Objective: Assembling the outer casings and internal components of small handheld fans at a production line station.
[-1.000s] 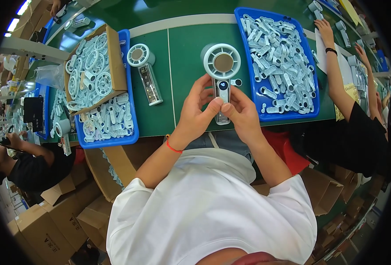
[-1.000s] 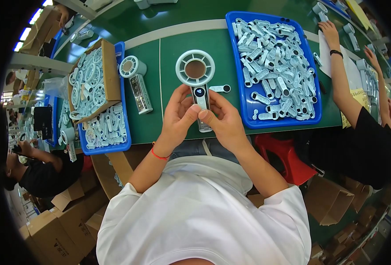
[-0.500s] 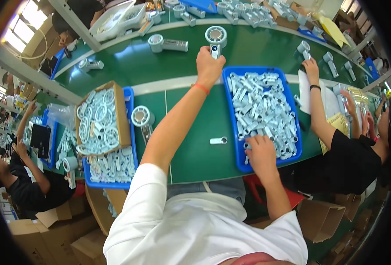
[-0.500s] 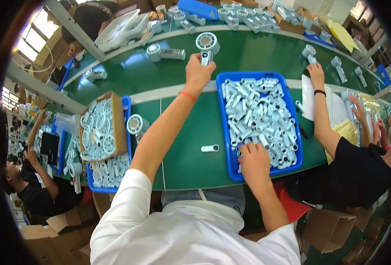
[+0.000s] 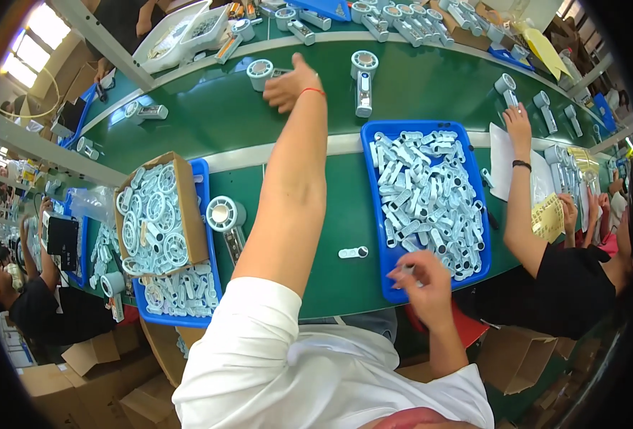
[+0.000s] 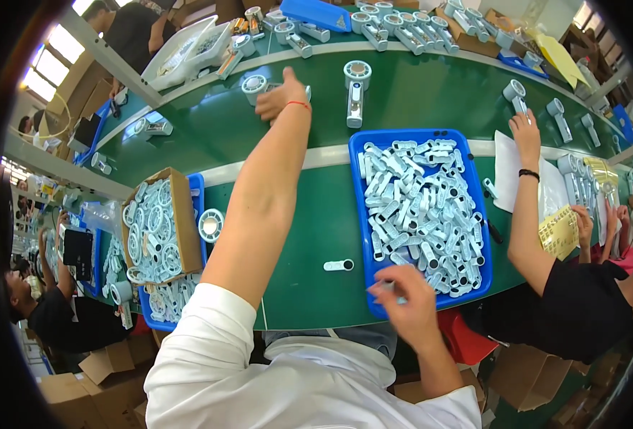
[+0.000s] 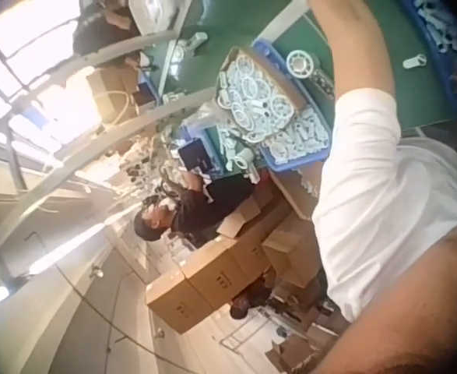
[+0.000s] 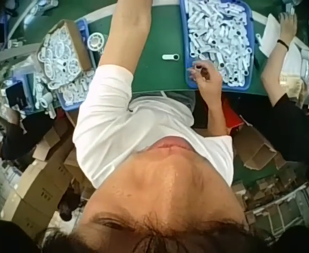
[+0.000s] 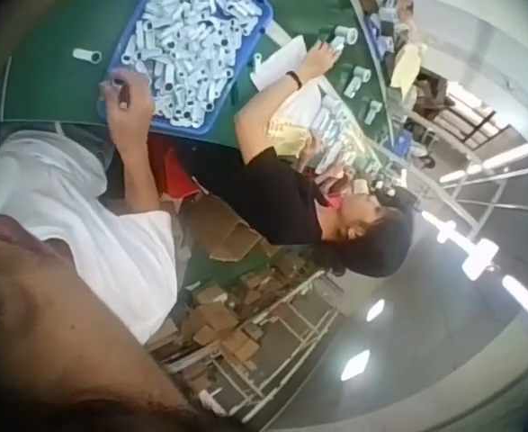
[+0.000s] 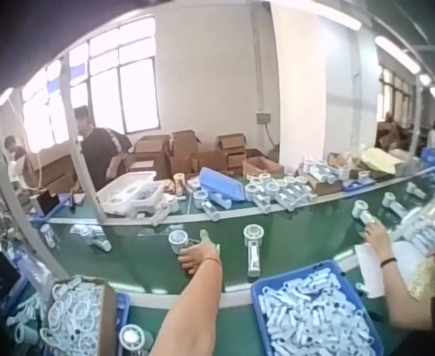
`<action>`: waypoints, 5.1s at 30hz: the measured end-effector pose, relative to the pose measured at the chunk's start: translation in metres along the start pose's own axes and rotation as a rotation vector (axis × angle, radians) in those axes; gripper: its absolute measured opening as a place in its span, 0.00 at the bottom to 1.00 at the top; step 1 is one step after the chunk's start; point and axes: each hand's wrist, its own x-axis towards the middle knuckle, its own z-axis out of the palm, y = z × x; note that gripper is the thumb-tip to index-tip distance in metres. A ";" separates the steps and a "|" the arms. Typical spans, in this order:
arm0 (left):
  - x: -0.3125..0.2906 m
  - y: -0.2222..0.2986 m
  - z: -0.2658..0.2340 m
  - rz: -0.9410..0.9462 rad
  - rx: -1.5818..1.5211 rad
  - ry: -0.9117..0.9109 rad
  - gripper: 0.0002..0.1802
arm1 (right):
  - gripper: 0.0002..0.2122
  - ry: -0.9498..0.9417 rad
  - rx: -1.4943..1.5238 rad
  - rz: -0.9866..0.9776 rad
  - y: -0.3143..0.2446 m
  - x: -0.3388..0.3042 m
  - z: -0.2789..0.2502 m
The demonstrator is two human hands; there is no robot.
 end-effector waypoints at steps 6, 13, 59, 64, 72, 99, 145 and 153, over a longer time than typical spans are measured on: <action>0.023 -0.009 0.038 -0.100 0.139 -0.054 0.36 | 0.12 -0.171 0.260 0.044 -0.016 -0.002 0.043; -0.032 0.027 -0.094 0.419 -1.034 -0.529 0.24 | 0.18 -0.196 0.626 0.123 0.008 0.018 0.051; -0.081 -0.253 -0.301 0.331 -0.400 -1.468 0.24 | 0.26 -0.284 0.594 0.080 0.028 -0.007 0.094; -0.083 -0.252 -0.299 0.246 -0.352 -1.482 0.25 | 0.26 -0.314 0.588 0.193 0.033 -0.003 0.091; -0.085 -0.258 -0.299 1.175 -0.142 -1.081 0.42 | 0.28 -0.252 0.391 0.041 0.032 -0.010 0.099; -0.074 -0.232 -0.335 1.474 0.351 -0.779 0.36 | 0.30 -0.399 -0.811 -0.637 0.015 0.001 0.086; -0.074 -0.253 -0.313 1.657 0.195 -0.446 0.23 | 0.22 -0.150 -0.414 -0.714 0.057 -0.011 0.082; -0.075 -0.234 -0.336 1.522 0.169 -0.420 0.33 | 0.25 -0.292 -0.623 -0.531 0.030 -0.014 0.081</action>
